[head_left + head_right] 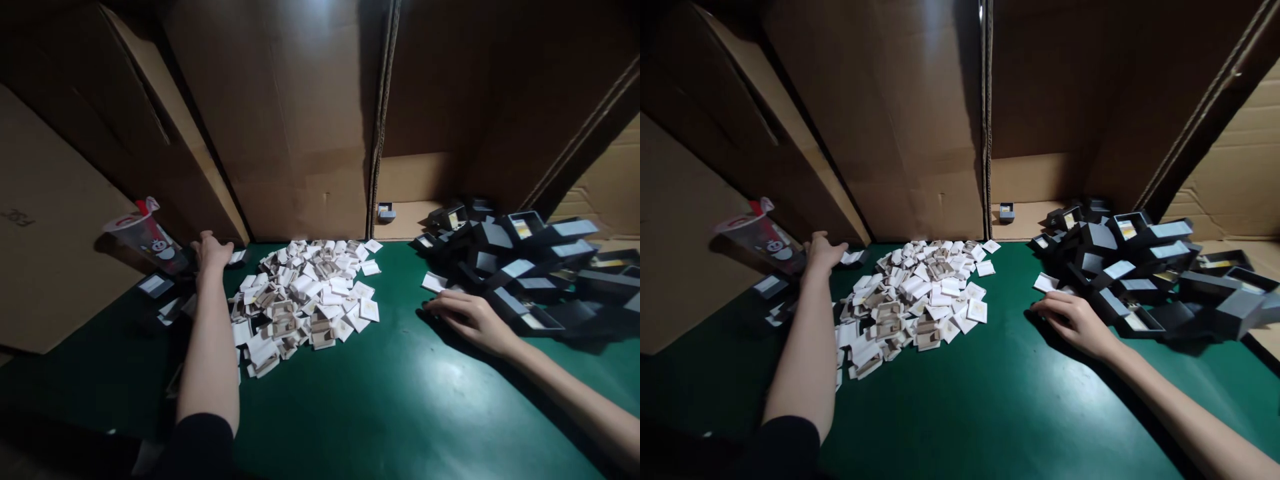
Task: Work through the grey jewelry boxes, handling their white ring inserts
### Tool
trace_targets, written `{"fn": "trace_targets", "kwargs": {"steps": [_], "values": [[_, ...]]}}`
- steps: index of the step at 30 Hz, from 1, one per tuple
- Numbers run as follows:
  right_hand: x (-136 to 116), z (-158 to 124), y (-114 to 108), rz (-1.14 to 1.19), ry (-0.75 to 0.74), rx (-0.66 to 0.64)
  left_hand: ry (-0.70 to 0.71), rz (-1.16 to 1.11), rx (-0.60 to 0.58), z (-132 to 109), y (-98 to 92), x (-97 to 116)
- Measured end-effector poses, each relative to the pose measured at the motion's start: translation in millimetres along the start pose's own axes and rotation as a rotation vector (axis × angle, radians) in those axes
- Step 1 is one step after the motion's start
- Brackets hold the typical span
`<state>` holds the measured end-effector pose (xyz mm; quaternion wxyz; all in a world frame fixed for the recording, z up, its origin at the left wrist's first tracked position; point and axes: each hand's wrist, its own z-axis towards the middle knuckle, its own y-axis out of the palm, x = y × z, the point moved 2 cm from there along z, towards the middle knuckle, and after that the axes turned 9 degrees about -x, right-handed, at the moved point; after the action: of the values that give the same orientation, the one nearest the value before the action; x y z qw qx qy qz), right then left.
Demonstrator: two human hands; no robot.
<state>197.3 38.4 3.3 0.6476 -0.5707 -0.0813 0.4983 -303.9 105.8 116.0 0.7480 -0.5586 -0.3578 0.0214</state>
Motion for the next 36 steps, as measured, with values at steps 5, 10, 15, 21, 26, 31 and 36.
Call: {"fn": "trace_targets", "kwargs": {"steps": [5, 10, 15, 21, 26, 31, 36], "values": [[0, 0, 3, -0.056, -0.031, 0.057, 0.216, 0.082, 0.056, -30, -20.0, 53], [0, 2, 2, -0.184, 0.013, 0.253, 0.715, 0.182, -0.562, -113, -26.3, 118], [0, 3, -4, -0.378, 0.046, 0.315, 0.930, 0.358, -1.050, -181, 15.9, 148], [-5, -8, -43, -0.735, 0.038, 0.464, 1.066, 0.642, -0.976, -205, 76.4, 155], [7, -16, -65, -0.888, 0.340, 0.484, 1.190, 0.770, -0.835, -210, 95.0, 155], [16, -17, -61, -0.819, 0.392, 0.385, 1.242, 0.741, -0.801, -207, 99.0, 153], [8, -17, -58, -0.789, 0.313, 0.515, 1.278, 0.706, -0.786, -207, 101.0, 152]]}}
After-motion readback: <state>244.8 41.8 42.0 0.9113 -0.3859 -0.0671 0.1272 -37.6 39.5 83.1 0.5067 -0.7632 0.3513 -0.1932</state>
